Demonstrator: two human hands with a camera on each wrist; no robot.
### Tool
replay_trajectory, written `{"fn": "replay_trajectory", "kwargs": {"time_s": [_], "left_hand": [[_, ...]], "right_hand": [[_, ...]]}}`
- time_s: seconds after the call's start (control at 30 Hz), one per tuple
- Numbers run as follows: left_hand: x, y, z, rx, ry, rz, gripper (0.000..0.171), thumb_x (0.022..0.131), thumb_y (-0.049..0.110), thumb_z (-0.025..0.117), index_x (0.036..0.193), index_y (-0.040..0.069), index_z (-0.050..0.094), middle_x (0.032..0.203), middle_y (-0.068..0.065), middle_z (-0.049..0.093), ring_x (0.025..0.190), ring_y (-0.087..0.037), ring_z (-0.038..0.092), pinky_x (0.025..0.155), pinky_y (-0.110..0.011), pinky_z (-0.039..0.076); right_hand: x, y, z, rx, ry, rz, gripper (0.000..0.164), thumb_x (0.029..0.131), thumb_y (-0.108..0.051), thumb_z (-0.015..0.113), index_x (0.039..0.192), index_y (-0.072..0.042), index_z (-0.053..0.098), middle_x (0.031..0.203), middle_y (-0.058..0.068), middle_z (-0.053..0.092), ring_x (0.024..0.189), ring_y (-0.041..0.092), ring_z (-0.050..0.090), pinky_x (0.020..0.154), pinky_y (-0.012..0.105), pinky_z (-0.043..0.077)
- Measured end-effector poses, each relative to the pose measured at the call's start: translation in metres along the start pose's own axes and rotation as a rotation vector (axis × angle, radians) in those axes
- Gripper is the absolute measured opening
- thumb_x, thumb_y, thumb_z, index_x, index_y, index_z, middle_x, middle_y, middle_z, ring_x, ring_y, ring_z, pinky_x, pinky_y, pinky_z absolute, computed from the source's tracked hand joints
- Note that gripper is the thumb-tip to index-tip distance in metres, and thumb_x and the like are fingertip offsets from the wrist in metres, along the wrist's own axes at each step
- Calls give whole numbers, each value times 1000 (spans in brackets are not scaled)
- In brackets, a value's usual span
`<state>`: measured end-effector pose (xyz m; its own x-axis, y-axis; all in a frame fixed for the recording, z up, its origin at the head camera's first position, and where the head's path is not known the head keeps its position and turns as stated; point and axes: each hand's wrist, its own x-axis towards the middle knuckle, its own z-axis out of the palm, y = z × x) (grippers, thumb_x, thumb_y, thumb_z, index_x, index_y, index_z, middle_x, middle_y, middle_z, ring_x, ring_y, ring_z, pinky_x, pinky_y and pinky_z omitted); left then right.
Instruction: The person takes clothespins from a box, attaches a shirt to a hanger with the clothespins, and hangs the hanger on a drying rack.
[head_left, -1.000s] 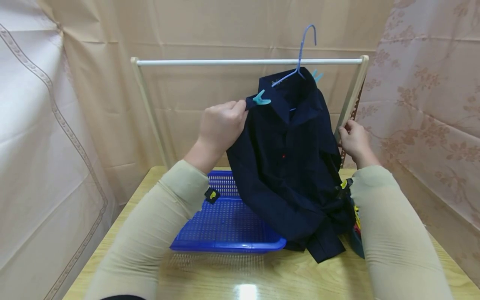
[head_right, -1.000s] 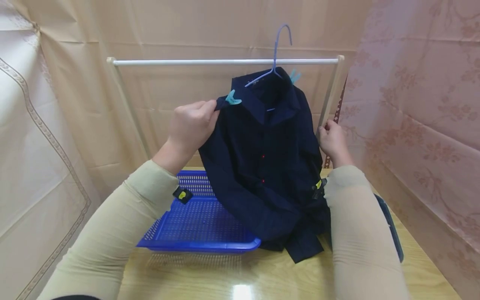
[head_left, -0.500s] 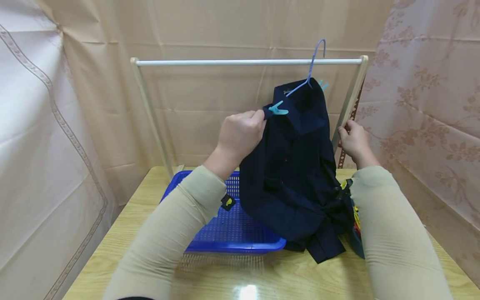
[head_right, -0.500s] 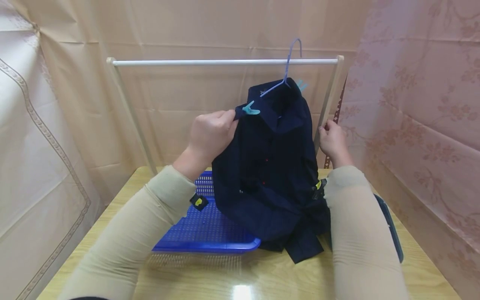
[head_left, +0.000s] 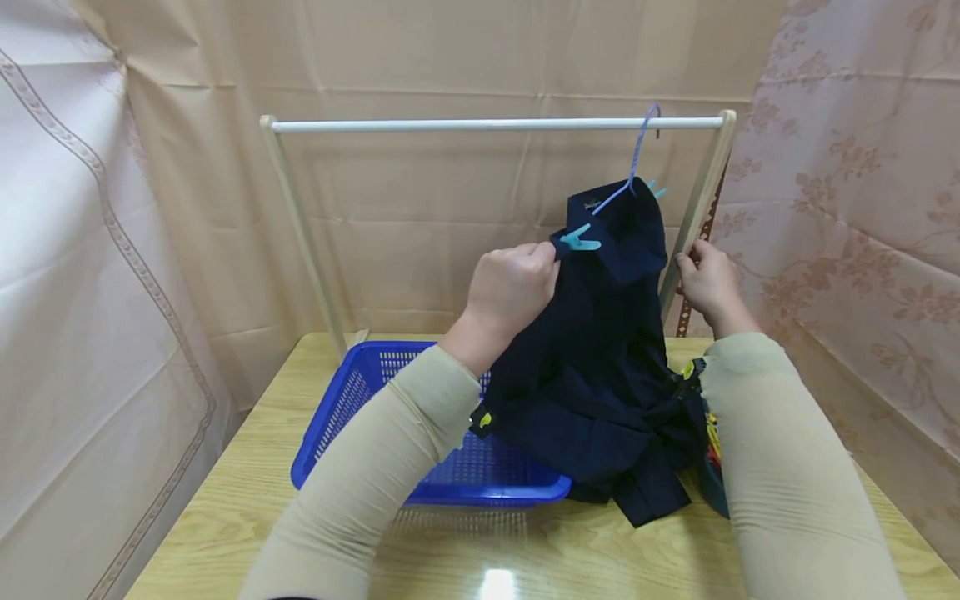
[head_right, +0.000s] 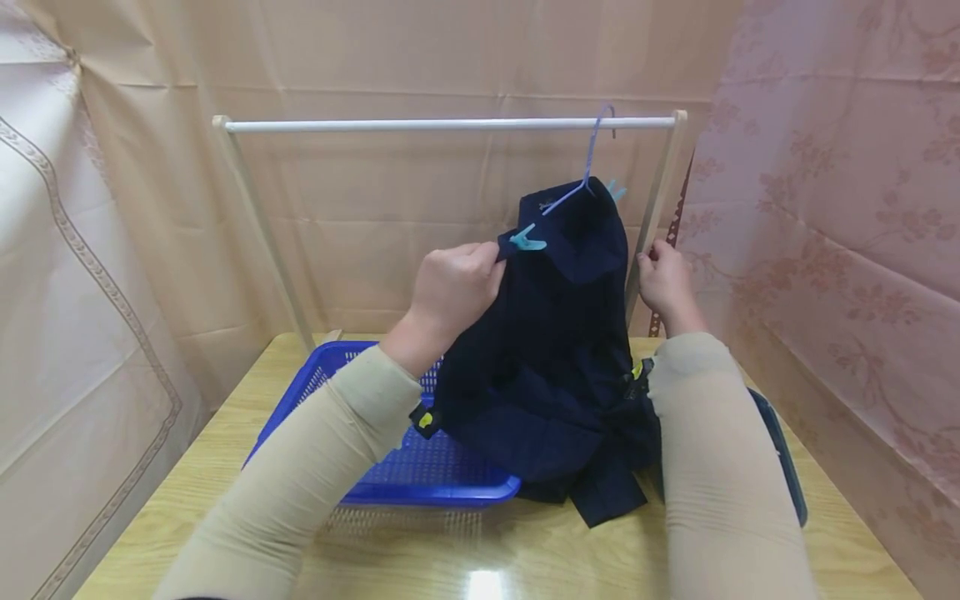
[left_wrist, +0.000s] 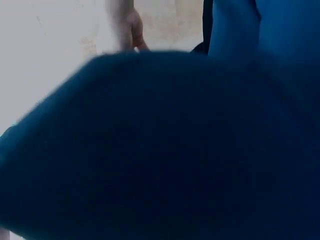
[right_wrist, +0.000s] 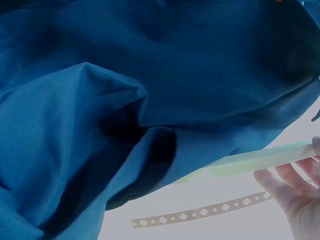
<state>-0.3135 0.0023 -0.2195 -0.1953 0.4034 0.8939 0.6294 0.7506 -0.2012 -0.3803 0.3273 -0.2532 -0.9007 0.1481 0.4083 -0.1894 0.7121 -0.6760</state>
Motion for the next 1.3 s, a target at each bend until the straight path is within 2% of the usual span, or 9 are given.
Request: {"fn": "replay_trajectory", "kwargs": {"time_s": [0.17,0.3,0.47,0.6,0.7,0.8,0.9,1.1,1.3], "left_hand": [[-7,11,5,-25,-47,-11,21,96,13,68,76,5,67,57,-2,55,44,-13,55,43,-22,46],[-13,15,7,-29,-68,-15,20,96,14,68,80,4,69,59,-3,57,45,-13,57,44,-21,47],[-17,15,8,-30,-106,-36,20,97,16,68,82,4,69,60,-3,58,46,-13,57,44,-21,47],[-17,12,8,-22,-156,-73,20,98,19,68,84,5,69,64,-3,60,50,-15,61,46,-24,51],[-17,9,8,-17,-199,-104,22,99,24,67,86,5,68,68,-4,64,53,-17,63,49,-27,54],[-17,7,8,-19,-234,-132,26,101,28,64,88,5,68,75,-5,68,56,-19,64,51,-31,56],[-17,4,7,-26,-267,-155,30,102,33,61,95,5,69,83,-6,70,59,-21,65,53,-33,57],[-15,-4,-3,-64,-290,-160,47,101,46,60,112,1,68,103,-10,72,65,-21,69,59,-31,59],[-11,-19,-20,-60,-263,-137,53,100,51,59,115,1,67,110,-13,72,62,-21,67,56,-29,58]], "right_hand": [[-1,1,2,13,-13,14,38,110,-24,36,128,6,51,119,26,55,93,34,60,64,17,56],[-2,1,3,3,-13,6,36,110,-23,37,125,6,52,116,25,56,87,32,60,60,12,51],[-2,0,3,14,-14,-14,31,110,-21,37,119,7,50,111,25,54,85,34,58,60,14,53],[0,0,2,36,-34,-9,38,111,-22,36,131,7,49,119,28,54,97,39,59,61,11,52],[0,1,0,-5,-44,-11,46,111,-25,35,141,7,47,126,30,56,101,41,60,64,20,54],[0,2,-4,-43,-45,-19,53,110,-28,37,148,8,42,133,34,55,112,47,58,83,43,56],[-1,1,-11,-32,-57,-18,60,109,-31,38,153,9,32,142,37,47,128,50,49,99,60,46],[-3,-10,-29,-38,-54,-2,66,108,-39,41,157,3,28,148,34,43,136,50,43,103,65,42],[-7,-24,-51,-86,-15,-41,70,106,-45,42,159,-2,30,151,30,43,136,48,43,104,66,40]]}}
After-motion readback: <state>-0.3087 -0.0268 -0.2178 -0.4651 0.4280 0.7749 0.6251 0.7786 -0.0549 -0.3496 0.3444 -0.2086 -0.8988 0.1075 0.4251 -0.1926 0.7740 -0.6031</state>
